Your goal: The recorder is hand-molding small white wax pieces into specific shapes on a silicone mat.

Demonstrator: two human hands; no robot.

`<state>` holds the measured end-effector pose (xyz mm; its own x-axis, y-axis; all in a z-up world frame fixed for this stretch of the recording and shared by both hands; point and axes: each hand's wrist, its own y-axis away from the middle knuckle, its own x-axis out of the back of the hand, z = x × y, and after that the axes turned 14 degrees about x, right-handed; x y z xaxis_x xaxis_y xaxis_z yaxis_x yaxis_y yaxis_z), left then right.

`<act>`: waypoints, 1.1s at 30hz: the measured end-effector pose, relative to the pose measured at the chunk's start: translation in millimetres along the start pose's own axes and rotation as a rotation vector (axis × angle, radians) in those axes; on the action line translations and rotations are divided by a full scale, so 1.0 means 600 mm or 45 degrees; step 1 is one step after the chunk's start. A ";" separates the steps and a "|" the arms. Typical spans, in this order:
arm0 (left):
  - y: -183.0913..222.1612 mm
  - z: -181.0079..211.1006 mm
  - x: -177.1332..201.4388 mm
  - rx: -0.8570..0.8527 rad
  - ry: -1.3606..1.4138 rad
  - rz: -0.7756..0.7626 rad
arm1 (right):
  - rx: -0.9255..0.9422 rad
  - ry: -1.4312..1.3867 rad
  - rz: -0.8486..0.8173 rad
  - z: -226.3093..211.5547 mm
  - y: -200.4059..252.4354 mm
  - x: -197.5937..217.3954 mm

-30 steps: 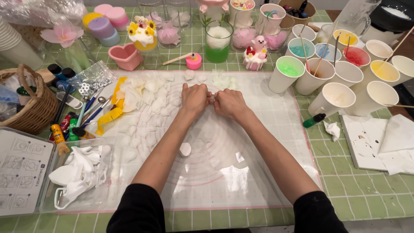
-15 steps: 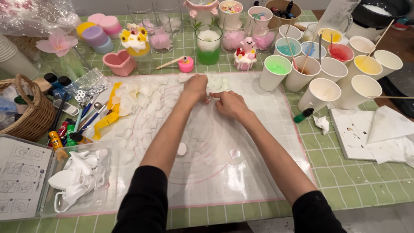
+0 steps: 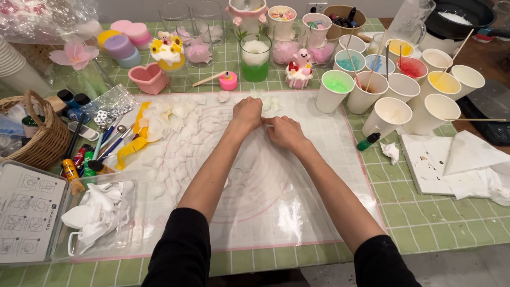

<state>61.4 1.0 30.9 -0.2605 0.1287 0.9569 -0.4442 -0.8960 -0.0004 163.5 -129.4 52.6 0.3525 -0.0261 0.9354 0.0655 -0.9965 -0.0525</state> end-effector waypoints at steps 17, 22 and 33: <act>0.009 -0.033 -0.019 -0.201 0.172 0.120 | -0.011 0.105 -0.053 0.004 -0.009 -0.012; 0.048 -0.042 0.025 -0.225 0.285 0.118 | -0.015 0.126 -0.142 -0.019 0.004 0.003; 0.025 -0.083 0.028 -0.094 0.718 -0.087 | -0.021 -0.278 0.332 -0.006 -0.015 -0.021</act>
<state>7.5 10.9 32.3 -0.6370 0.4101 0.6527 -0.5294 -0.8482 0.0162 154.8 -120.4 42.6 0.5470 -0.2640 0.7944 -0.0676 -0.9598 -0.2724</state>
